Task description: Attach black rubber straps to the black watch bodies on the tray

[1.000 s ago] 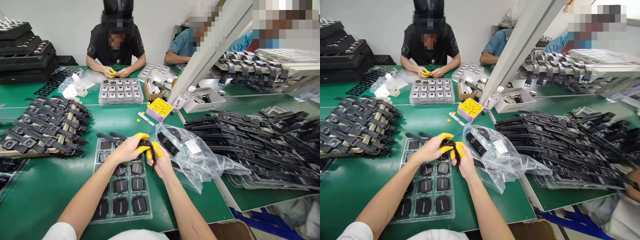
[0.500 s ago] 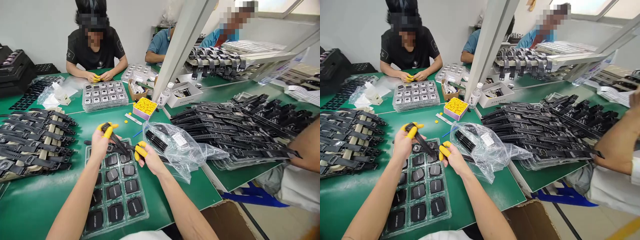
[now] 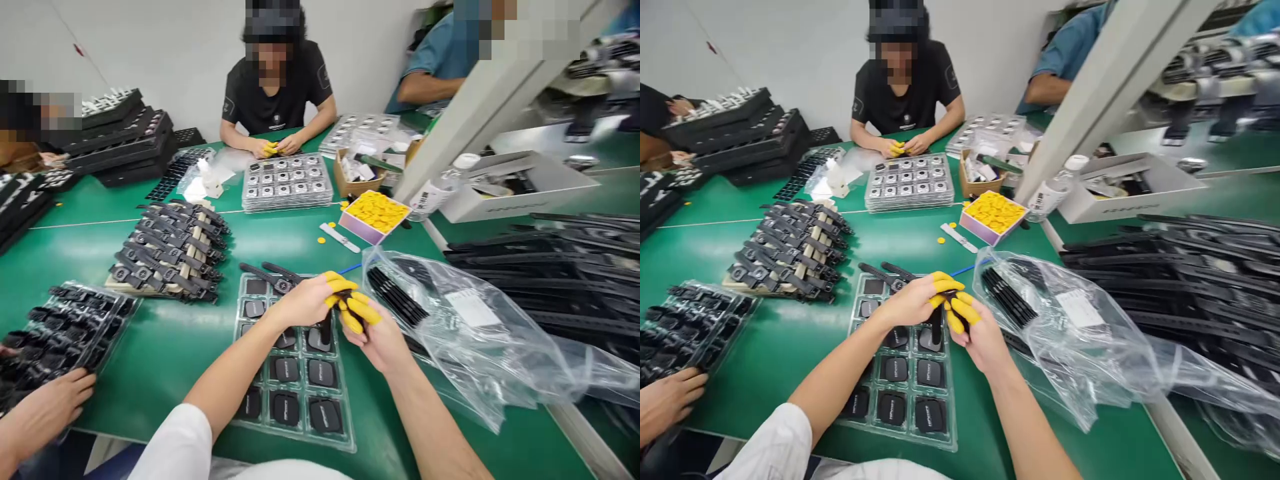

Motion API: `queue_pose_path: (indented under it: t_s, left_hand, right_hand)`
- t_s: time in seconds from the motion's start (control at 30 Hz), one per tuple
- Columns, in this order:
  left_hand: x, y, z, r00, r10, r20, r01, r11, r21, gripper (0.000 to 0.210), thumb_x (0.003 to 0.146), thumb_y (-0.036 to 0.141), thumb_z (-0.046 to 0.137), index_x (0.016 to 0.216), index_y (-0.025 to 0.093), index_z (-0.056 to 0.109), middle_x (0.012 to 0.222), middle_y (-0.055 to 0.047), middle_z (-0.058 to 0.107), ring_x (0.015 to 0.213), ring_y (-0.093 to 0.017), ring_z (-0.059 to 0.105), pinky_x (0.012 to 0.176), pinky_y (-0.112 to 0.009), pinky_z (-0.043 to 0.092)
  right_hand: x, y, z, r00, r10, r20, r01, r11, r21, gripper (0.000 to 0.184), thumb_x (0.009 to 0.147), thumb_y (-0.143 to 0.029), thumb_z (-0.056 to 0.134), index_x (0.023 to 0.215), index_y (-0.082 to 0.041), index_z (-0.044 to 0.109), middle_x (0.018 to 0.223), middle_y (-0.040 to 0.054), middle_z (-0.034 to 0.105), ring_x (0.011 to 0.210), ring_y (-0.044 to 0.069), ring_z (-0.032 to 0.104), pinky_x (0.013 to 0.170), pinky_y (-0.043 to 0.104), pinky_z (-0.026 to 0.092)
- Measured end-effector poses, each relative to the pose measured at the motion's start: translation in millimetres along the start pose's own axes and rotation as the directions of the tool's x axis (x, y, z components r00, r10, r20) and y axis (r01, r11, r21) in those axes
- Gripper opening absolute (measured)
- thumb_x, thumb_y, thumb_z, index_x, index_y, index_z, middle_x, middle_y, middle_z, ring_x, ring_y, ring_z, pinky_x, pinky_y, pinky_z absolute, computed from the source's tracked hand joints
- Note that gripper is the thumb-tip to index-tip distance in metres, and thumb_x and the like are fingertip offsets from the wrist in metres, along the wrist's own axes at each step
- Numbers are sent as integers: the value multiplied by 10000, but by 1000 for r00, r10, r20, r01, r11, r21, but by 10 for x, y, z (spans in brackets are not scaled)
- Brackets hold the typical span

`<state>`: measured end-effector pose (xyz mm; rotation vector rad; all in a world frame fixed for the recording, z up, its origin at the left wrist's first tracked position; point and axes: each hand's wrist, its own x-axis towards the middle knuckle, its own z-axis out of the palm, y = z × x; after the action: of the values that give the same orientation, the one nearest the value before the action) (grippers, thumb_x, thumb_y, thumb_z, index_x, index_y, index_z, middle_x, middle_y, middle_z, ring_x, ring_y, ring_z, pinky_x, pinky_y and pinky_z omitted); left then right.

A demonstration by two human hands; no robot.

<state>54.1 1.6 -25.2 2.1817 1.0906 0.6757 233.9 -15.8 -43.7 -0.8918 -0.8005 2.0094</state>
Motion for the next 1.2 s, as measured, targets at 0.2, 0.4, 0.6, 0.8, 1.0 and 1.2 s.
queue_pose_path:
  t_s: [0.2,0.4,0.6,0.8,1.0,1.2]
  left_hand:
    - [40,46,90,995,-87,40,85,995,53,474,1002,104,355,1440,155,527,1357,-132,600,1301,-206,568,1134,-337,466]
    - [66,167,2,990,-42,137,16,981,192,432,1052,194,338,1414,67,536,1272,-143,654,1266,-225,554,1135,-336,447]
    - [55,230,-81,976,-56,208,-31,920,391,355,1007,201,433,1281,79,623,1074,-152,684,1067,-281,639,981,-413,522]
    - [33,230,-113,980,-39,197,-10,970,244,397,1071,247,359,1388,89,536,1222,-141,659,1191,-236,617,1046,-346,503]
    - [-76,260,-356,952,-246,183,172,922,347,553,1004,116,431,1551,157,363,1331,-141,659,1122,-254,697,858,-341,559]
    - [-303,143,-732,933,-354,61,259,780,569,299,979,111,512,1211,163,693,1199,-109,755,1124,-264,708,928,-332,537]
  right_hand:
    - [-19,-19,22,999,24,-48,-20,995,97,378,767,-426,856,708,-196,563,525,-72,406,410,47,300,371,168,260]
    - [-31,-6,-12,995,46,-85,-42,998,46,420,758,-420,850,632,-197,517,528,-51,374,414,60,297,362,190,266]
    - [-37,11,-6,986,92,-141,-101,993,-57,374,778,-431,823,616,-224,557,523,-39,345,413,78,257,394,242,198]
    - [-61,11,1,994,-9,-106,-4,992,-128,380,835,-499,763,658,-240,548,525,-29,384,432,110,283,413,277,227]
    - [24,-2,-218,983,-148,-109,40,752,-658,389,794,-593,713,927,-233,649,602,-1,576,516,194,497,524,358,407]
    - [39,-54,-255,980,-195,29,112,428,-897,329,799,-487,516,841,-212,692,648,45,657,573,208,556,558,338,412]
